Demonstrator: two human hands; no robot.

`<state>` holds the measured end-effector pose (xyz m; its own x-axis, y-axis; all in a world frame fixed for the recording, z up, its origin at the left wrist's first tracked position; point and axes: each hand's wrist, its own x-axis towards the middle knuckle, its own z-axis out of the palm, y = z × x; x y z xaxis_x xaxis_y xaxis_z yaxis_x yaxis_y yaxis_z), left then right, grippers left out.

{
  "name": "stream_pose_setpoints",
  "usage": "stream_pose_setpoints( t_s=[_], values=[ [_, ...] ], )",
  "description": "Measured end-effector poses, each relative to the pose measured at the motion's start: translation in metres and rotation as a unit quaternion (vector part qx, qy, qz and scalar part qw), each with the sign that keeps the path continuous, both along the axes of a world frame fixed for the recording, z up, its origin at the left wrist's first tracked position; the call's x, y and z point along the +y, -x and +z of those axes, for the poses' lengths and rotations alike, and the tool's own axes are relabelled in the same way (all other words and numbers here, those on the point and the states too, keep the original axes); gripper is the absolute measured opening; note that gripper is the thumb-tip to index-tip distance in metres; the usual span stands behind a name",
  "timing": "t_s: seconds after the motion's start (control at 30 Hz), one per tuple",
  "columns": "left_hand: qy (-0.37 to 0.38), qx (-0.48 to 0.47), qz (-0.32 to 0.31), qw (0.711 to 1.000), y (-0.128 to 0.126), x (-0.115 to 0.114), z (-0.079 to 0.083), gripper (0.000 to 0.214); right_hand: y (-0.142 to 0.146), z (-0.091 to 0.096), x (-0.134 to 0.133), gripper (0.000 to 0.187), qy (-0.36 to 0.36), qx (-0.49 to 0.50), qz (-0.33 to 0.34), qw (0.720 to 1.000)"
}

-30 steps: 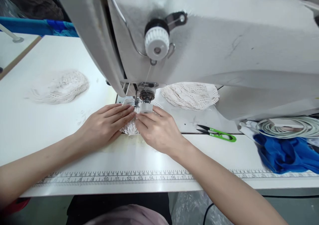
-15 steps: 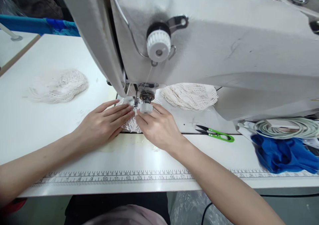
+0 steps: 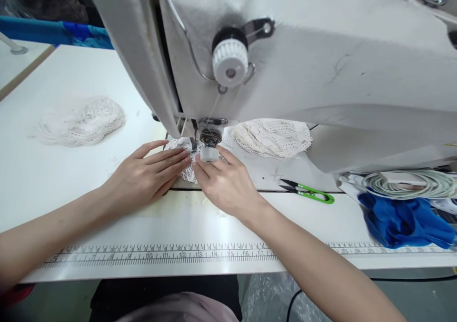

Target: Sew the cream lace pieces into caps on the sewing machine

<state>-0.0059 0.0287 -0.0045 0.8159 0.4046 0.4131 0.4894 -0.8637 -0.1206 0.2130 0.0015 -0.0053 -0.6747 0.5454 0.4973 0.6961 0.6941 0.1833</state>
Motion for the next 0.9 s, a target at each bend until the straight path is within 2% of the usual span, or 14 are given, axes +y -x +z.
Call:
stream_pose_setpoints(
  t_s=[0.27, 0.43, 0.63, 0.8, 0.9],
  values=[
    [-0.014, -0.012, -0.014, 1.000, 0.001, -0.007, 0.003, 0.031, 0.000, 0.000, -0.005, 0.022, -0.020, -0.014, 0.004, 1.000],
    [0.009, -0.022, -0.001, 1.000, 0.001, -0.005, 0.002, 0.029, 0.001, 0.000, -0.002, 0.022, -0.022, -0.005, -0.008, 1.000],
    [-0.002, -0.016, 0.014, 1.000, -0.001, 0.003, -0.002, 0.035, 0.002, -0.001, 0.000, 0.029, 0.008, -0.019, -0.062, 0.998],
    [-0.016, 0.006, 0.026, 1.000, 0.001, -0.006, 0.001, 0.033, 0.004, 0.001, -0.005, 0.029, 0.030, 0.009, -0.045, 0.998],
    [-0.003, 0.006, 0.032, 0.999, 0.002, -0.011, 0.001, 0.034, 0.005, 0.003, -0.007, 0.029, 0.063, 0.039, -0.061, 0.995]
  ],
)
